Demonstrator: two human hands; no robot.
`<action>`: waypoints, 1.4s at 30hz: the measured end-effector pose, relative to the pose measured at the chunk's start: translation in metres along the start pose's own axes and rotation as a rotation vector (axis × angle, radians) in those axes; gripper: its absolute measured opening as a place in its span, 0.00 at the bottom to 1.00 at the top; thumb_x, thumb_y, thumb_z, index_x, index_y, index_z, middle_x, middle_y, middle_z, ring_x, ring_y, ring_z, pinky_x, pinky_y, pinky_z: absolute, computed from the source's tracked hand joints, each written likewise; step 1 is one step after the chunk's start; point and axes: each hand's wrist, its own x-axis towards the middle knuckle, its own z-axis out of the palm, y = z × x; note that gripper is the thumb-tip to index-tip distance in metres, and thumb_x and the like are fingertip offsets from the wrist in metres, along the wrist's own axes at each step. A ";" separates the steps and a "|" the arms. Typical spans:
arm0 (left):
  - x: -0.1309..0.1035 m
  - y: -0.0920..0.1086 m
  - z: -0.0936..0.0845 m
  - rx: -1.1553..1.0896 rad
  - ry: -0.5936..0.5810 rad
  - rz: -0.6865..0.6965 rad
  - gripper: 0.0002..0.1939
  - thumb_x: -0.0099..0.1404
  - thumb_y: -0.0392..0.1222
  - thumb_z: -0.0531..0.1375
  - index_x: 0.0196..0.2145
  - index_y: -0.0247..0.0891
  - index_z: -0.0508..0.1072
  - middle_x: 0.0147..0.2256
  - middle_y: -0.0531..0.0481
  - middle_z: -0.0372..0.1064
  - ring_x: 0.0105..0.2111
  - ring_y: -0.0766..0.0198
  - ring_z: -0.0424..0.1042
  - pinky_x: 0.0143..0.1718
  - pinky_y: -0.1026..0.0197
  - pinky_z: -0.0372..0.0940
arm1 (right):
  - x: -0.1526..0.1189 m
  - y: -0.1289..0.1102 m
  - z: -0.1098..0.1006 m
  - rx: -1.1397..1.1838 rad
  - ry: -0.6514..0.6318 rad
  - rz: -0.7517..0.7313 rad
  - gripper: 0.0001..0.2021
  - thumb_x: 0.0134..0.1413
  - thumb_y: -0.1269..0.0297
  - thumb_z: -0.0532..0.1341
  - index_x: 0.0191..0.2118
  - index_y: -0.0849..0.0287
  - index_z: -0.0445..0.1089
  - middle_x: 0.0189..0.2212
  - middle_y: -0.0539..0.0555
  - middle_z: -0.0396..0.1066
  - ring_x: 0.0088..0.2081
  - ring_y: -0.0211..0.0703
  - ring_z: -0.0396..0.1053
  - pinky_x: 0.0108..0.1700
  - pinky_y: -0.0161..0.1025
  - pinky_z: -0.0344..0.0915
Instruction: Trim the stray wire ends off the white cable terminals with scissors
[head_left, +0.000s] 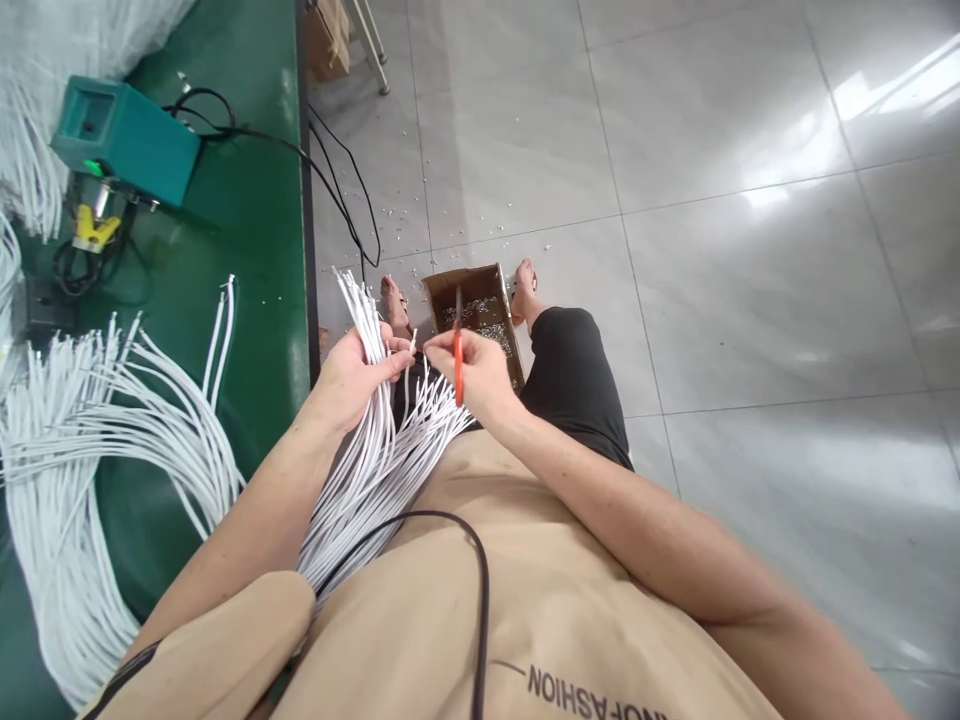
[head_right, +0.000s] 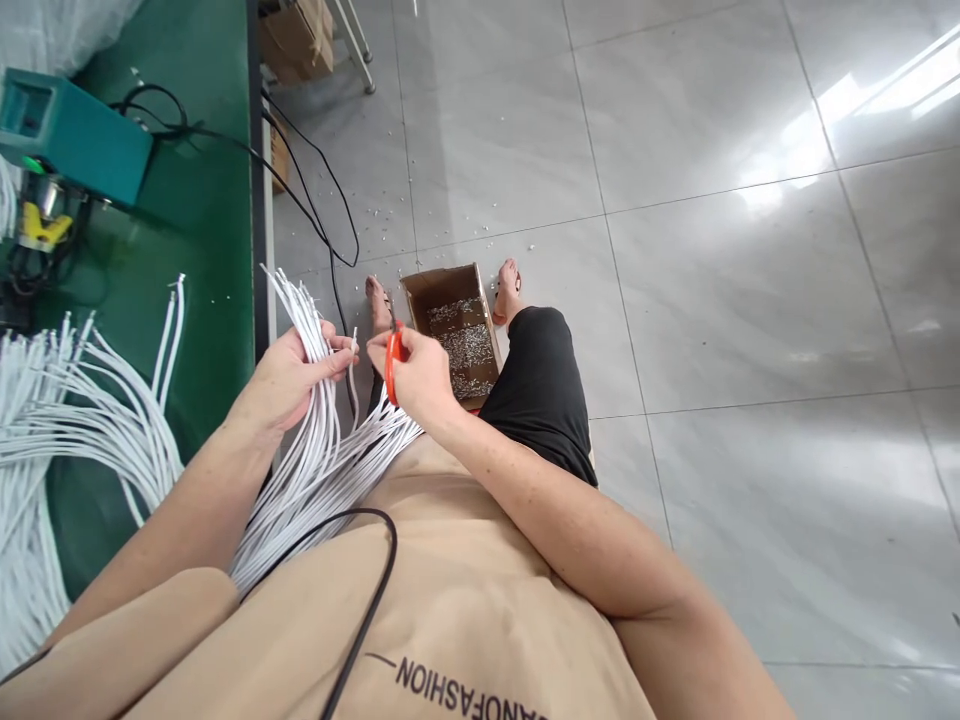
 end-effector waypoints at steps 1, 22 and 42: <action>0.000 0.001 0.000 -0.018 -0.009 -0.013 0.20 0.45 0.34 0.69 0.32 0.36 0.63 0.29 0.54 0.70 0.26 0.71 0.67 0.25 0.69 0.57 | 0.002 -0.005 -0.003 0.026 0.027 -0.036 0.12 0.47 0.59 0.60 0.35 0.61 0.73 0.25 0.48 0.67 0.27 0.34 0.61 0.31 0.32 0.60; -0.009 0.013 0.007 -0.099 -0.022 -0.070 0.17 0.47 0.34 0.68 0.34 0.37 0.66 0.30 0.51 0.72 0.28 0.68 0.69 0.24 0.68 0.57 | 0.006 -0.032 -0.015 -0.047 -0.050 -0.087 0.11 0.48 0.59 0.59 0.32 0.61 0.72 0.23 0.47 0.66 0.26 0.33 0.59 0.30 0.31 0.57; -0.010 0.008 0.007 0.075 0.043 0.155 0.16 0.49 0.37 0.67 0.33 0.38 0.65 0.26 0.55 0.67 0.34 0.63 0.72 0.26 0.66 0.58 | 0.001 -0.022 -0.020 -1.118 -0.152 -0.241 0.14 0.55 0.55 0.55 0.30 0.59 0.71 0.31 0.55 0.71 0.31 0.42 0.69 0.29 0.37 0.54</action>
